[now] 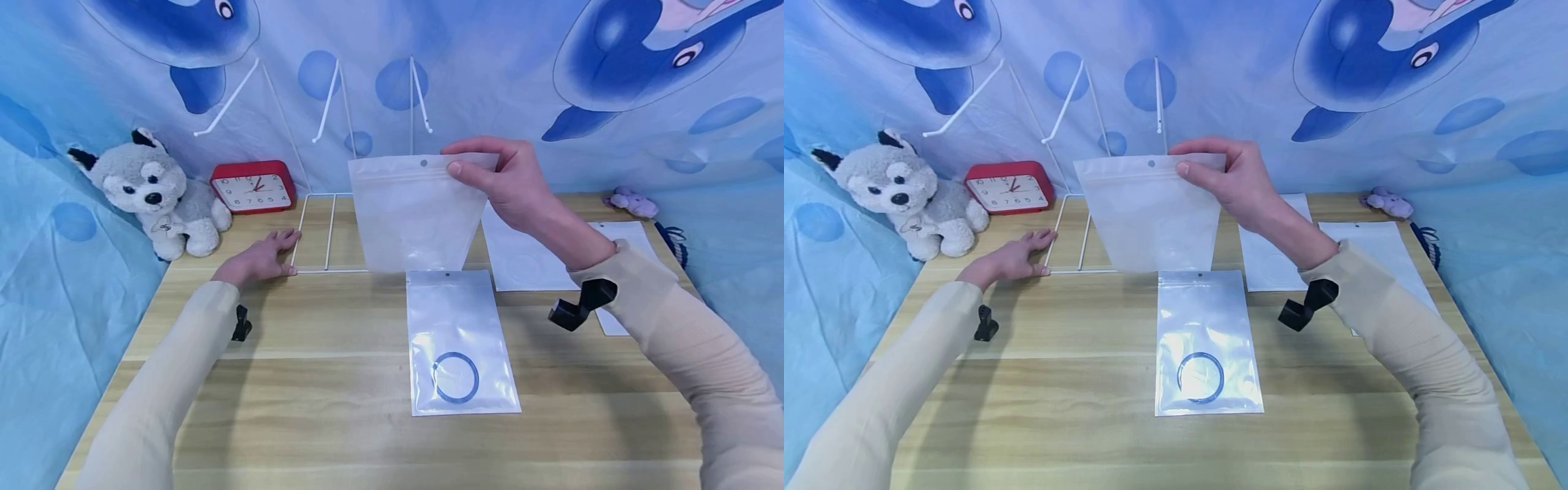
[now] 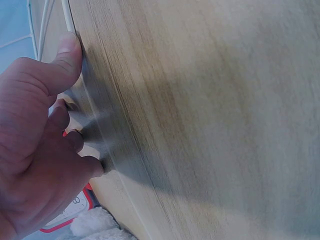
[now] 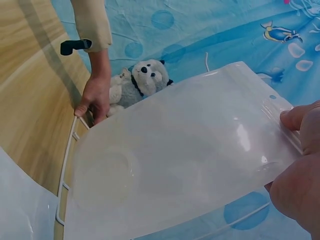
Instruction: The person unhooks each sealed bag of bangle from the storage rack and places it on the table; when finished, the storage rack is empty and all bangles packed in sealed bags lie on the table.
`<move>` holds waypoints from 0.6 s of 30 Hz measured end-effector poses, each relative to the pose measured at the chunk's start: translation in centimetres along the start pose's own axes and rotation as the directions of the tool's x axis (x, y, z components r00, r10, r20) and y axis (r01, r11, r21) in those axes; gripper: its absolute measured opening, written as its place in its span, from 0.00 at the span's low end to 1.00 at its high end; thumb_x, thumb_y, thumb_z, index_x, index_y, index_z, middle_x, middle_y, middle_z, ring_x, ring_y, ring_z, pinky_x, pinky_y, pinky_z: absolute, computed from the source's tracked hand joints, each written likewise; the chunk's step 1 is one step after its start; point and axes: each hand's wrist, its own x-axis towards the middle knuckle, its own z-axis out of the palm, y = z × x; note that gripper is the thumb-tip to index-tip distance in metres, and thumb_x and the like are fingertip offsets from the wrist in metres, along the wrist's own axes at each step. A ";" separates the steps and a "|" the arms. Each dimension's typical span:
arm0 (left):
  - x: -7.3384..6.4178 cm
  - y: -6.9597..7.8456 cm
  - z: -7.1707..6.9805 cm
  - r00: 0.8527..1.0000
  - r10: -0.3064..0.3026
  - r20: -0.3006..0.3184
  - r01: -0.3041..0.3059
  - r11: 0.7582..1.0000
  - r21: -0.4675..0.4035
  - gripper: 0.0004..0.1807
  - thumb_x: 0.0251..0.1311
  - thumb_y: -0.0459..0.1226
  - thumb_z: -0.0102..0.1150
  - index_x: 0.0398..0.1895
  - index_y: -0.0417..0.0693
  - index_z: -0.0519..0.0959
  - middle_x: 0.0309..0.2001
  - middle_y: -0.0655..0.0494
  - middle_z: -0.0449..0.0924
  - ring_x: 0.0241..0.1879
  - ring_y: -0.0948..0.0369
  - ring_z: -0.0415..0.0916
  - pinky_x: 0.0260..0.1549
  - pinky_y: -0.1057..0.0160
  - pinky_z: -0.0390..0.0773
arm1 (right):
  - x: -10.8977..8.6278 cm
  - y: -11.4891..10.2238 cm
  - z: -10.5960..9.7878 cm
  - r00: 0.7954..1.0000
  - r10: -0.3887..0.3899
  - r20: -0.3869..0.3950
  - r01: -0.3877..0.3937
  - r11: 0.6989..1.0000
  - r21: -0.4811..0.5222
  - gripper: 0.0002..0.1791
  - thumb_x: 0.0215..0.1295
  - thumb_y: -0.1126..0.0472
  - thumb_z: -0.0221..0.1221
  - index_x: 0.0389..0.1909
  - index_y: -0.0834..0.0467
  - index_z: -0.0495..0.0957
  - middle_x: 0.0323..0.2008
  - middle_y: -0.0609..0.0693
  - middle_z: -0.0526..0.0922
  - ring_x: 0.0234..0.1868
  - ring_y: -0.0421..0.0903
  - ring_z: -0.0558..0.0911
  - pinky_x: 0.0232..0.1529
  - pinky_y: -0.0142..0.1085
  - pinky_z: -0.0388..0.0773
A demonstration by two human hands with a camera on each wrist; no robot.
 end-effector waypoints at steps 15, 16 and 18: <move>0.3 -0.2 -0.1 1.000 -0.023 -0.008 0.023 1.000 -0.004 0.48 0.66 0.41 0.63 0.81 0.46 0.45 0.79 0.38 0.35 0.73 0.30 0.33 0.66 0.29 0.44 | -0.8 1.7 2.2 1.000 -0.010 0.024 0.011 0.999 -0.044 0.11 0.64 0.70 0.65 0.45 0.59 0.88 0.34 0.53 0.86 0.13 0.42 0.62 0.18 0.33 0.61; 0.3 -0.2 0.0 1.000 -0.026 -0.006 0.026 1.000 -0.006 0.48 0.66 0.41 0.63 0.81 0.47 0.45 0.79 0.38 0.34 0.74 0.30 0.32 0.66 0.29 0.44 | -0.8 1.8 2.4 1.000 -0.010 0.024 0.011 0.998 -0.055 0.10 0.65 0.69 0.65 0.46 0.59 0.88 0.36 0.53 0.86 0.13 0.43 0.62 0.18 0.34 0.61; 0.3 -0.2 0.0 1.000 -0.030 -0.005 0.030 0.999 -0.010 0.48 0.66 0.41 0.63 0.81 0.47 0.45 0.79 0.38 0.34 0.74 0.31 0.32 0.67 0.30 0.44 | -0.9 2.0 2.8 1.000 -0.007 0.029 0.009 0.998 -0.067 0.11 0.65 0.69 0.64 0.46 0.60 0.88 0.41 0.53 0.86 0.15 0.42 0.66 0.20 0.33 0.64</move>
